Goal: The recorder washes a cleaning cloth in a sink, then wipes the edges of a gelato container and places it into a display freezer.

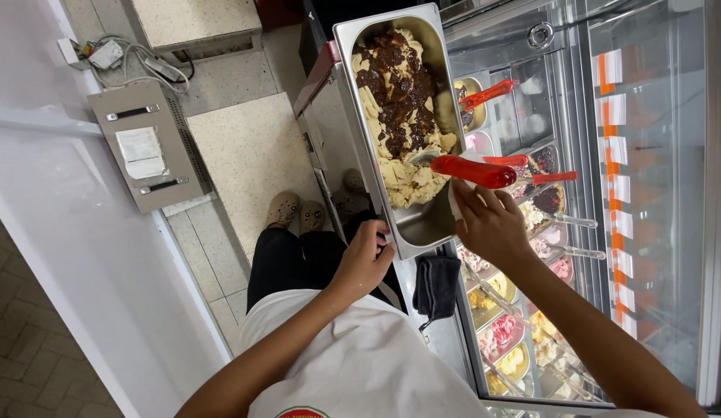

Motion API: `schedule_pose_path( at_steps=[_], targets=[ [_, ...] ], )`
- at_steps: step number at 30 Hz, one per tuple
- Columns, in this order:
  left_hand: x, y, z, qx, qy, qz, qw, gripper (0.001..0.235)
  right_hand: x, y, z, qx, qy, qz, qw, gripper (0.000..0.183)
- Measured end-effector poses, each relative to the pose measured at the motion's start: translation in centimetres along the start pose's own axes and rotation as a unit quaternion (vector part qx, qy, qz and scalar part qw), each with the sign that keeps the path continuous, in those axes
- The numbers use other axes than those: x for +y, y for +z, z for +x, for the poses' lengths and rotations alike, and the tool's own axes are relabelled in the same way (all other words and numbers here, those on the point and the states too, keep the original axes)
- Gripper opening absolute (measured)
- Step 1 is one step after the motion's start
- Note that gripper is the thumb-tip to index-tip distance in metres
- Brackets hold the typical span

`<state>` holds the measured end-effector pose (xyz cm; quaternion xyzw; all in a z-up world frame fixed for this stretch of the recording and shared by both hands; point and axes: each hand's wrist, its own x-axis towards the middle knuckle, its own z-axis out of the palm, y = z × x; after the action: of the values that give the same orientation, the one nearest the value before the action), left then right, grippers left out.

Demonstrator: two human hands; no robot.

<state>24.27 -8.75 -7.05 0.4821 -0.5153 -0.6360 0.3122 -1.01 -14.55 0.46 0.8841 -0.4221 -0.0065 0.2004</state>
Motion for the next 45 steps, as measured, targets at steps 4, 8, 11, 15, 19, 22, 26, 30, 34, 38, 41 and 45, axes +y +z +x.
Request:
schedule_pose_path(
  at_steps=[4,8,11,15,19,22,26,30,34,38,41,45],
  targets=[
    [-1.7,1.7,0.2,-0.023,-0.015,-0.017,0.999,0.033,-1.5,-1.0,0.8,-0.062,0.014,-0.025,0.998,0.039],
    [-2.5,2.0,1.1,-0.009,-0.012,0.011,1.000,0.035,-2.5,-0.3,1.4,-0.077,-0.011,-0.052,0.996,0.037],
    [-3.1,2.1,2.2,0.012,-0.003,0.007,1.000,0.036,-3.1,2.2,-2.2,-0.119,0.013,-0.046,0.992,0.038],
    [-3.1,1.4,3.1,0.018,0.049,0.016,0.999,0.040,-2.8,0.0,-1.3,-0.174,-0.009,0.027,0.984,0.029],
    [-3.7,1.7,3.2,0.019,0.038,-0.012,0.999,0.045,-0.8,-1.5,0.3,-0.207,-0.054,0.029,0.976,0.017],
    [-4.0,1.9,3.1,0.017,0.045,-0.032,0.998,0.043,-1.5,-5.2,4.1,-0.199,-0.069,-0.049,0.976,0.016],
    [-4.2,1.6,3.1,0.014,0.056,-0.038,0.998,0.042,-1.7,3.7,-2.0,-0.205,-0.097,0.012,0.974,0.005],
    [-3.7,1.2,3.2,0.012,0.048,-0.050,0.998,0.042,-2.0,4.4,0.0,-0.470,0.048,0.162,0.866,0.015],
    [-4.7,1.4,3.0,-0.007,-0.056,-0.231,0.971,0.041,-0.6,3.4,0.3,-0.481,0.159,0.248,0.826,0.020],
    [-2.6,1.1,2.1,0.002,-0.157,-0.352,0.923,0.021,-3.2,5.2,-0.1,-0.411,0.066,0.239,0.877,0.021],
    [-1.9,1.1,2.3,0.017,-0.157,-0.347,0.925,0.017,-4.4,10.7,-0.3,-0.561,0.048,0.224,0.796,0.027],
    [-1.9,1.5,2.0,0.035,-0.169,-0.333,0.927,0.014,-5.8,11.5,-0.2,-0.572,0.007,0.231,0.787,0.026]
  ],
)
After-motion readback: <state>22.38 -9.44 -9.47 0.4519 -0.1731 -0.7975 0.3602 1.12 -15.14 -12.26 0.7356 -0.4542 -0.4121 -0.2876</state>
